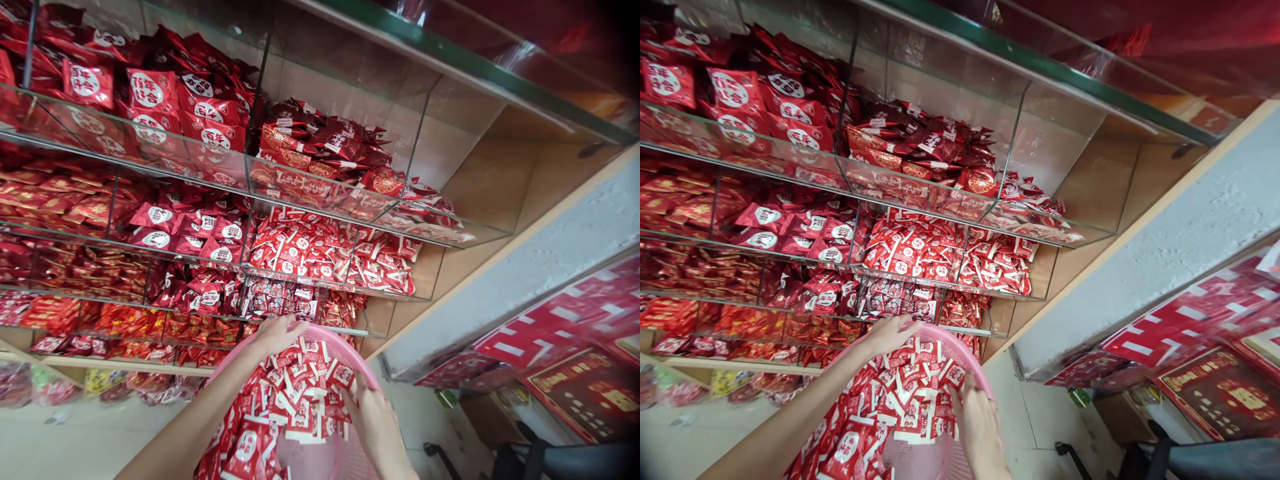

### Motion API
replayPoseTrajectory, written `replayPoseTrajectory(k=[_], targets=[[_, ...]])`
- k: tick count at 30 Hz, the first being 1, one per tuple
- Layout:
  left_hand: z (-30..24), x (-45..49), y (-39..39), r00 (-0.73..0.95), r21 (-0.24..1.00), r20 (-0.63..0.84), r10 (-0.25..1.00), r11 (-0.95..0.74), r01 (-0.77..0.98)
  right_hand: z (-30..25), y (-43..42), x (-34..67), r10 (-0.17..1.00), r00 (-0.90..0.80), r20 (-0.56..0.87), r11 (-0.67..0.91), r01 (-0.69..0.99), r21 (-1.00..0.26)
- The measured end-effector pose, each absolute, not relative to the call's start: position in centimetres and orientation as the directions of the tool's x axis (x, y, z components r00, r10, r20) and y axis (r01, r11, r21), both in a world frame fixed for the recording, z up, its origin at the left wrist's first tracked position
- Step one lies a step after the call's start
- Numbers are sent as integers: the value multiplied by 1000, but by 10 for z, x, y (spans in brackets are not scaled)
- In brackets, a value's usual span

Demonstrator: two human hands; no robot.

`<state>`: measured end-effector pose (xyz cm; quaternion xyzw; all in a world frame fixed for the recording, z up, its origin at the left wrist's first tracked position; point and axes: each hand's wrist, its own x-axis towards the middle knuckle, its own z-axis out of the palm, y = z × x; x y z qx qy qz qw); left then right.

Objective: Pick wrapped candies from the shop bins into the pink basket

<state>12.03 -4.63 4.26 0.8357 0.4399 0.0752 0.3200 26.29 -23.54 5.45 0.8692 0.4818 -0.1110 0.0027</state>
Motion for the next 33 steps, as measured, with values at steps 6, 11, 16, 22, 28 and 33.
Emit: replayPoseTrajectory(k=[6, 11, 16, 22, 28, 33], targets=[[42, 121, -46, 598, 604, -152, 787, -405, 687, 48, -240, 259, 859, 471, -202, -503, 850, -154], [39, 122, -45, 601, 603, -135, 788, -415, 681, 61, -238, 270, 878, 459, -133, -477, 856, -197], [39, 122, -45, 603, 586, -126, 788, -431, 686, 107, -211, 317, 881, 452, 141, -423, 885, -194], [37, 121, -45, 601, 581, -113, 791, -438, 686, 161, -151, 392, 711, 546, 444, -551, 824, -130], [38, 121, -44, 605, 580, -114, 788, -442, 684, 177, -118, 419, 674, 651, 349, -705, 709, 39], [39, 122, -44, 606, 580, -98, 790, -450, 680, 176, -105, 417, 643, 688, 336, -744, 665, 64]])
